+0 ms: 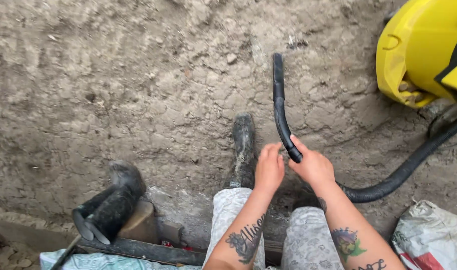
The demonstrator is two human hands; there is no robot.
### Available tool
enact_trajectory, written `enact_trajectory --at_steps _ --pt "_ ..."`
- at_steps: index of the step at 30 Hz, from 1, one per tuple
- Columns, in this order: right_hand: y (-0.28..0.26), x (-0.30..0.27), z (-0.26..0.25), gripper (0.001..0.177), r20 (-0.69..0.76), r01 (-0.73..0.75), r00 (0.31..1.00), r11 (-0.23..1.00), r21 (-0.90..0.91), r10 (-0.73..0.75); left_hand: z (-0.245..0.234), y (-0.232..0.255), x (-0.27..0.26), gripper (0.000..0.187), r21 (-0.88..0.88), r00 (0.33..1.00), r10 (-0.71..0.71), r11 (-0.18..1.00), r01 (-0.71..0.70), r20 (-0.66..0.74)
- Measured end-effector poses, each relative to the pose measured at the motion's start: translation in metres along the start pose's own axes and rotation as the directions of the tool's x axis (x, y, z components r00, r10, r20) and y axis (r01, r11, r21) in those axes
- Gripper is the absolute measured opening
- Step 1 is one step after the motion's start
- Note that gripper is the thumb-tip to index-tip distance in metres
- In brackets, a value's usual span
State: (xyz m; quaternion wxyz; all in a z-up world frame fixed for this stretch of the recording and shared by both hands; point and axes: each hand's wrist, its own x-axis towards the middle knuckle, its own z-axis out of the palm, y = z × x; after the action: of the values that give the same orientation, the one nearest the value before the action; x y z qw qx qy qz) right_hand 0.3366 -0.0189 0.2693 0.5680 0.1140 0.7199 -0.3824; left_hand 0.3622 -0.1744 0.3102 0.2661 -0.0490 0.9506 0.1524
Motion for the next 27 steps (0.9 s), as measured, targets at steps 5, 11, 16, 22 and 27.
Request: enact_trajectory --at_steps 5,11,16,22,27 --pt "0.022 -0.015 -0.002 0.086 -0.001 0.082 0.997 0.996 -0.016 -0.082 0.023 0.007 0.004 0.042 0.088 0.998 -0.059 0.994 0.06 -0.017" --pt "0.075 0.004 -0.014 0.081 -0.115 0.168 0.975 0.97 -0.175 -0.19 0.05 0.021 -0.011 0.047 0.18 0.996 0.078 0.98 -0.083 0.037" --pt "0.1 0.02 -0.015 0.085 -0.274 0.254 0.896 0.91 -0.328 -0.349 0.088 0.011 -0.037 0.05 0.393 0.98 0.111 0.904 -0.169 0.165" --pt "0.119 0.021 -0.011 0.07 -0.411 0.182 0.86 0.933 -0.309 -0.304 0.119 0.043 -0.066 0.041 0.472 0.939 0.214 0.821 -0.323 0.27" --pt "0.121 0.016 -0.015 0.073 -0.188 0.203 0.938 0.9 -0.386 -0.292 0.135 0.077 -0.099 0.041 0.479 0.816 0.212 0.72 -0.503 0.538"
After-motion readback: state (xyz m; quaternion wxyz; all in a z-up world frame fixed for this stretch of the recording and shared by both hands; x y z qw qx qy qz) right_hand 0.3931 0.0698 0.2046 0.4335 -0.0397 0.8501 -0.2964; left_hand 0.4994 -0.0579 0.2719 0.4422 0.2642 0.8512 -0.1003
